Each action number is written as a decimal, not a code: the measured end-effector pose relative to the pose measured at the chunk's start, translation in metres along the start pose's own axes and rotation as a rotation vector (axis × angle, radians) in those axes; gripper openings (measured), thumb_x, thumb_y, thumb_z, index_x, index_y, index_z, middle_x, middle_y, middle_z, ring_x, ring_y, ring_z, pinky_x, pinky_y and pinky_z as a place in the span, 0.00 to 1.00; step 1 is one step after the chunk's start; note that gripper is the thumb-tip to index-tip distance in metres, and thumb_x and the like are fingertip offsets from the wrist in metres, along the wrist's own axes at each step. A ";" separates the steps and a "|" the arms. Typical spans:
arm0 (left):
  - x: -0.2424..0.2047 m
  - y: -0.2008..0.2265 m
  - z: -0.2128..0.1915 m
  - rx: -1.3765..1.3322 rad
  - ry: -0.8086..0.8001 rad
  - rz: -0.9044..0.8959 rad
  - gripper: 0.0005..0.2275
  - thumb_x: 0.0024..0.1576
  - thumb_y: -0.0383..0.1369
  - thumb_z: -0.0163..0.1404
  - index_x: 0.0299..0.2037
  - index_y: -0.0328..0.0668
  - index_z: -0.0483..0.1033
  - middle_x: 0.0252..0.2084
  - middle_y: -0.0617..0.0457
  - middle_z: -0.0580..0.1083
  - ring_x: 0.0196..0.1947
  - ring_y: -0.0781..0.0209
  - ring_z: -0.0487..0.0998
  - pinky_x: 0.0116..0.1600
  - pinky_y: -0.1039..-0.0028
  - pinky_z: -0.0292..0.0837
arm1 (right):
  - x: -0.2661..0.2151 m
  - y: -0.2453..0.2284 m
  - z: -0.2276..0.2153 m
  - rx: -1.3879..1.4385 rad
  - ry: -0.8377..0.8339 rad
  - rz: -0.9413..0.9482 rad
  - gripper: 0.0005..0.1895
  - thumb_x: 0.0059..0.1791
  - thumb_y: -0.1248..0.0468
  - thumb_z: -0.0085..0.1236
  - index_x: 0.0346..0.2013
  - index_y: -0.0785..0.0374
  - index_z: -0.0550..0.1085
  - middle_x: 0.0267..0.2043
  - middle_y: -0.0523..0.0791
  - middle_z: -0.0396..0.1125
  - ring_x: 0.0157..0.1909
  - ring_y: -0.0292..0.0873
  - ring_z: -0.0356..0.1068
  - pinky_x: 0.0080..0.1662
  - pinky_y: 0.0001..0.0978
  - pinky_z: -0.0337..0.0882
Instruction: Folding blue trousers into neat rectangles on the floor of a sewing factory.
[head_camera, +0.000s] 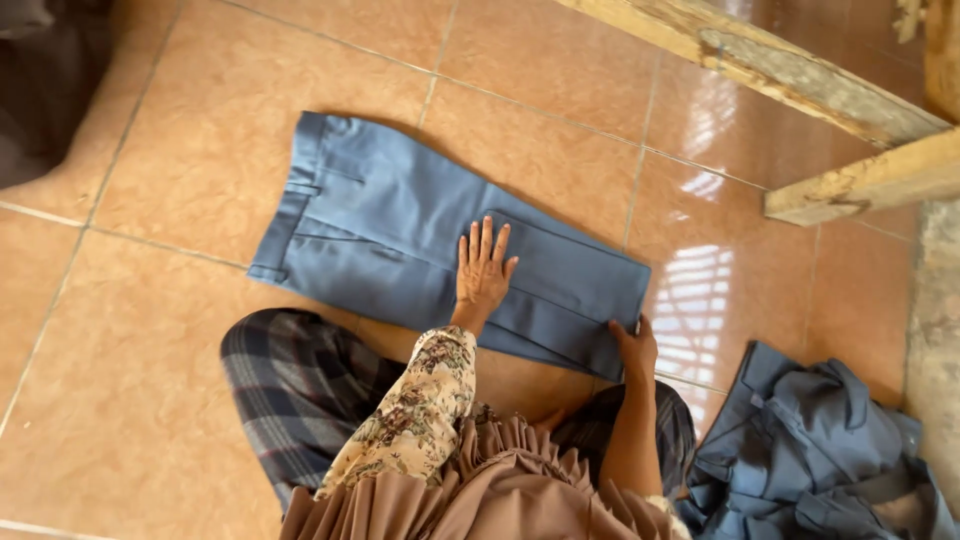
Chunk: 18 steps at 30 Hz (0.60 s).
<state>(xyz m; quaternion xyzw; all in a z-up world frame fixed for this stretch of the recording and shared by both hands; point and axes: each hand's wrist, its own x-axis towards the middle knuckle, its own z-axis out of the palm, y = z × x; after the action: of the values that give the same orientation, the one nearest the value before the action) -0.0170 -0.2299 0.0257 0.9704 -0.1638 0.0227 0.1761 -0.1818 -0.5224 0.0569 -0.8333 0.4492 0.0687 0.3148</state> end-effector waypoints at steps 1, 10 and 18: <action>-0.011 0.000 -0.006 -0.046 0.061 -0.030 0.28 0.66 0.50 0.36 0.76 0.55 0.48 0.78 0.44 0.48 0.76 0.40 0.48 0.76 0.49 0.45 | -0.008 0.006 0.006 0.025 -0.022 0.031 0.43 0.44 0.39 0.66 0.68 0.52 0.67 0.54 0.59 0.71 0.59 0.65 0.69 0.56 0.60 0.69; -0.101 0.027 0.006 -0.210 0.267 -0.165 0.28 0.64 0.49 0.42 0.72 0.45 0.59 0.73 0.36 0.56 0.71 0.38 0.59 0.69 0.50 0.59 | -0.001 0.023 -0.032 1.240 -0.144 0.252 0.24 0.45 0.55 0.72 0.55 0.51 0.76 0.38 0.43 0.71 0.34 0.42 0.74 0.32 0.23 0.75; -0.083 0.112 0.050 -0.900 -0.696 -0.093 0.36 0.61 0.70 0.25 0.72 0.63 0.60 0.80 0.42 0.36 0.77 0.40 0.40 0.77 0.56 0.45 | -0.117 -0.152 -0.132 1.243 0.067 -0.139 0.15 0.48 0.63 0.61 0.48 0.65 0.75 0.46 0.41 0.74 0.42 0.32 0.71 0.46 0.15 0.70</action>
<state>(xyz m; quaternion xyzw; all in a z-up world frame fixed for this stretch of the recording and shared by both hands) -0.1321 -0.3203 0.0079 0.7562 -0.1628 -0.3781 0.5087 -0.1521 -0.4570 0.2788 -0.5236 0.3595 -0.2521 0.7301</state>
